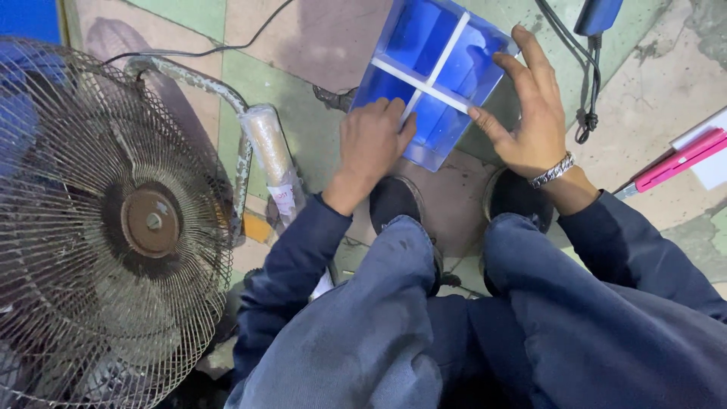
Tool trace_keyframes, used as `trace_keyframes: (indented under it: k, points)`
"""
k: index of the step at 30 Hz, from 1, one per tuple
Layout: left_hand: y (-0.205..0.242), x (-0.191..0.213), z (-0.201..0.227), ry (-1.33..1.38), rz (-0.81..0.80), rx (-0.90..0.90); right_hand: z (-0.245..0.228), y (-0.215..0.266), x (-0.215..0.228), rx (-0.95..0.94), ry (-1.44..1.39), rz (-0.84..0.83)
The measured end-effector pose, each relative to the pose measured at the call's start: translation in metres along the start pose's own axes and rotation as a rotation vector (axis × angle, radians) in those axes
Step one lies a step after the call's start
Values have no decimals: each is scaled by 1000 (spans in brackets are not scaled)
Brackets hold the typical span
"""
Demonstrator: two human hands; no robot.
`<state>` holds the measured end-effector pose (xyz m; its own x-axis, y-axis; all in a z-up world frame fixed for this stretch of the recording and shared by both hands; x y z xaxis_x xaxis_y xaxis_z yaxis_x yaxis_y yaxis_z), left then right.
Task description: The person uses a hot glue gun to attach white plastic strips to a clear plastic box with a blue lid. They apply glue along the edges and press the strips into place, creating internal dividers within the box.
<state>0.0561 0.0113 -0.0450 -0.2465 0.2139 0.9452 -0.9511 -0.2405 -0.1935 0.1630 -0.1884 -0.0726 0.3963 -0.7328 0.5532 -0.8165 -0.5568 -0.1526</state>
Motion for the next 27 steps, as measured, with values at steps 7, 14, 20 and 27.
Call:
trace_keyframes:
  k: [7, 14, 20, 27]
  points:
    - [10, -7, 7, 78, 72, -13, 11, 1, 1, -38, -10, -17]
    - [15, -5, 9, 201, 233, 24, 82, -1, 38, -32, 171, 379]
    - [18, -12, 7, 211, 317, -12, 140, 3, 29, -42, 394, 309]
    - [22, -17, 3, 207, 342, -20, 192, -2, 33, -130, 338, 275]
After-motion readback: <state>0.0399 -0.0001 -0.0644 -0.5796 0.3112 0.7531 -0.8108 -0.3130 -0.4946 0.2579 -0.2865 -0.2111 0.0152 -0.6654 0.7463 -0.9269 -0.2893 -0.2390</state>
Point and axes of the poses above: each hand's wrist, its own y-axis away from the middle knuckle, its own x-axis out of the back of the hand, z = x × y, the point moved 3 cm from there along -y, towards the middle knuckle, and after that the axes turned 11 degrees about z, right-handed, at the moved point
